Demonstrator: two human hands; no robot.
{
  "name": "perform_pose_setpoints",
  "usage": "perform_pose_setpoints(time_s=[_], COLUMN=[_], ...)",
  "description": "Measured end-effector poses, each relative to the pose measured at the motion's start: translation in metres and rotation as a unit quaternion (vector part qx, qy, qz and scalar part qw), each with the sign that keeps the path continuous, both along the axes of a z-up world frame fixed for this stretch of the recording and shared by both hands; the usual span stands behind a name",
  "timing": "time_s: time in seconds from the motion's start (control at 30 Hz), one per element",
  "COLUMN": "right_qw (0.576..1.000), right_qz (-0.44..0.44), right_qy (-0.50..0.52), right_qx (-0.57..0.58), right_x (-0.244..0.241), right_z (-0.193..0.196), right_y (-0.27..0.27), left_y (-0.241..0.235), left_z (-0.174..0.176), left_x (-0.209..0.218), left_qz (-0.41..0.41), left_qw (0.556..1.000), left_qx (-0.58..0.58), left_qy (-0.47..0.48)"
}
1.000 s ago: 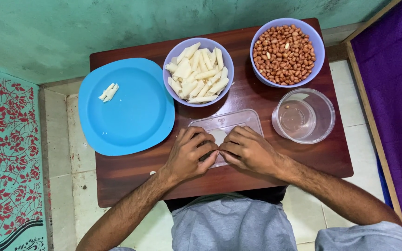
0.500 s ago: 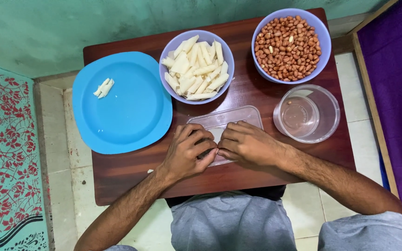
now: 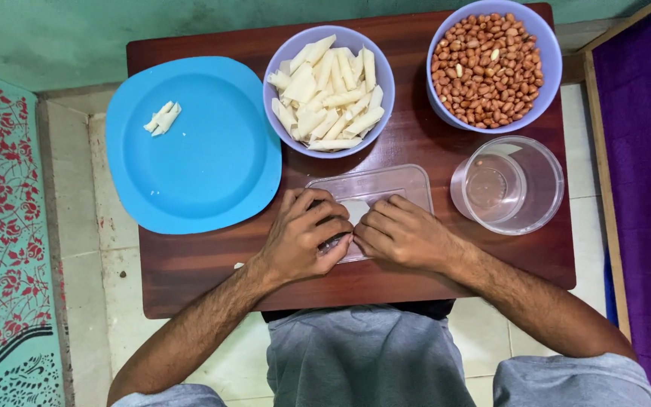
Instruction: The person wraps a small white sheet around a piece of white vegetable and a peanut, then places the wrapped item on a blue plate. They repeat this process with additional pieces from bowls on the table.
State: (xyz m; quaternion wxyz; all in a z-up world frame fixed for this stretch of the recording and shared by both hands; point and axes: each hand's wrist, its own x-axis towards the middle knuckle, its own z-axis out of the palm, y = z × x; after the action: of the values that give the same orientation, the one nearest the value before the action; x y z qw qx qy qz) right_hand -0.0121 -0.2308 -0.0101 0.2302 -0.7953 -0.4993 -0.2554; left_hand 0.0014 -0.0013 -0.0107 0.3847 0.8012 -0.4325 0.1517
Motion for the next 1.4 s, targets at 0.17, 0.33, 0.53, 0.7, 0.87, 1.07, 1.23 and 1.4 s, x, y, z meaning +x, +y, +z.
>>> perform_pose_setpoints(time_s=[0.17,0.33,0.53,0.7,0.87,1.07,1.23,1.4], right_qw=[0.999,0.999,0.999,0.996,0.988,0.981,0.985,0.992], right_qz=[-0.008,-0.021,-0.021,-0.029,-0.035,-0.035,-0.028,-0.023], right_qy=[-0.023,-0.024,0.000,0.083,0.144,0.181,0.162,0.121], right_qx=[-0.026,-0.032,-0.026,0.016,0.049,0.066,0.055,0.034], right_x=[-0.001,-0.001,0.000,-0.001,0.000,0.001,0.003,0.002], right_z=[0.008,0.014,0.003,0.005,0.010,0.021,0.021,0.017], right_y=[0.003,0.005,0.001,0.002,0.004,0.006,0.005,0.001], left_y=[0.000,0.001,-0.001,-0.001,-0.002,-0.002,-0.004,-0.005], left_z=[0.002,0.003,0.005,0.002,0.002,0.001,0.002,-0.001], left_x=[0.000,0.000,0.002,0.001,-0.001,-0.002,-0.001,-0.001], left_qz=[0.005,0.003,0.009,0.015,0.031,0.043,0.046,0.052], left_qw=[1.000,1.000,1.000,1.000,0.999,0.999,0.999,0.998], left_qx=[0.001,0.003,-0.006,-0.009,-0.011,-0.007,-0.004,-0.008], left_qy=[0.004,0.000,-0.005,-0.015,-0.022,-0.023,-0.025,-0.029])
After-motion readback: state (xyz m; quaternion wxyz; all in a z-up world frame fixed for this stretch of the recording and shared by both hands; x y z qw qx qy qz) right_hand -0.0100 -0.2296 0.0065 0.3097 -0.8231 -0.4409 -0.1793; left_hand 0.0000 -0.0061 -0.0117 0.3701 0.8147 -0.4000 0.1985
